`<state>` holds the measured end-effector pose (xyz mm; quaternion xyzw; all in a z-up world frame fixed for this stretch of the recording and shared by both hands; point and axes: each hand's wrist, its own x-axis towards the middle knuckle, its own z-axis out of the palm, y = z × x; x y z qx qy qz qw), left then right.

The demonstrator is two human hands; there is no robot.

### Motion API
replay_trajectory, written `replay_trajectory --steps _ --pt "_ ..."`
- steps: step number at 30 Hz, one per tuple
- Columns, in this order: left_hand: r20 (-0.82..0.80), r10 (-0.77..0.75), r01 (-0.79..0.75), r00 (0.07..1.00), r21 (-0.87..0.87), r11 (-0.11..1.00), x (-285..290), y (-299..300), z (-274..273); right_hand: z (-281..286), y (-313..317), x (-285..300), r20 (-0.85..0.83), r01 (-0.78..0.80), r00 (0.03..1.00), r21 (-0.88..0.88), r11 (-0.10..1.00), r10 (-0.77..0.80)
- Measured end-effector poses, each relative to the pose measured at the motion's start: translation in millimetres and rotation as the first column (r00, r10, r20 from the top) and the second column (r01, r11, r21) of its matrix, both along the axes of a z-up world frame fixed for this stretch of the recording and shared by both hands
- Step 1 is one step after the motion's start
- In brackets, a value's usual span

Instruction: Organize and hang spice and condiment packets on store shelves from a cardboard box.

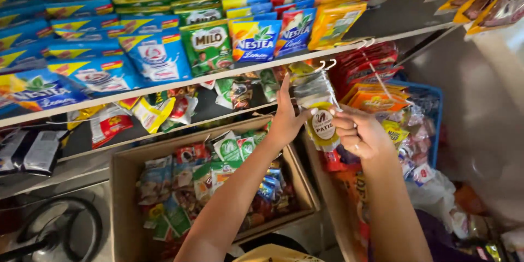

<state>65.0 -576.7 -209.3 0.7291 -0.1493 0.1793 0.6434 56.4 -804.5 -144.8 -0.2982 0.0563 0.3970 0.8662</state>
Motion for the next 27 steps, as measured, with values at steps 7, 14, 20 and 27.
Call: replay_trajectory --steps 7,14,20,27 --pt "-0.033 0.052 -0.051 0.998 0.022 0.998 29 -10 13 7 -18 44 -0.076 -0.088 0.992 0.137 0.987 0.099" --pt "-0.110 0.000 -0.019 0.994 -0.175 0.984 37 -14 3 -21 -32 76 -0.148 -0.147 0.976 0.111 0.983 0.163" --pt "-0.017 0.081 -0.081 0.997 -0.026 0.996 40 -5 -15 -38 -19 71 -0.125 -0.222 0.957 0.271 0.936 0.263" --pt "-0.047 0.044 -0.045 0.998 -0.022 0.999 -15 15 -43 -37 25 11 -0.204 0.024 0.973 0.561 0.827 0.110"
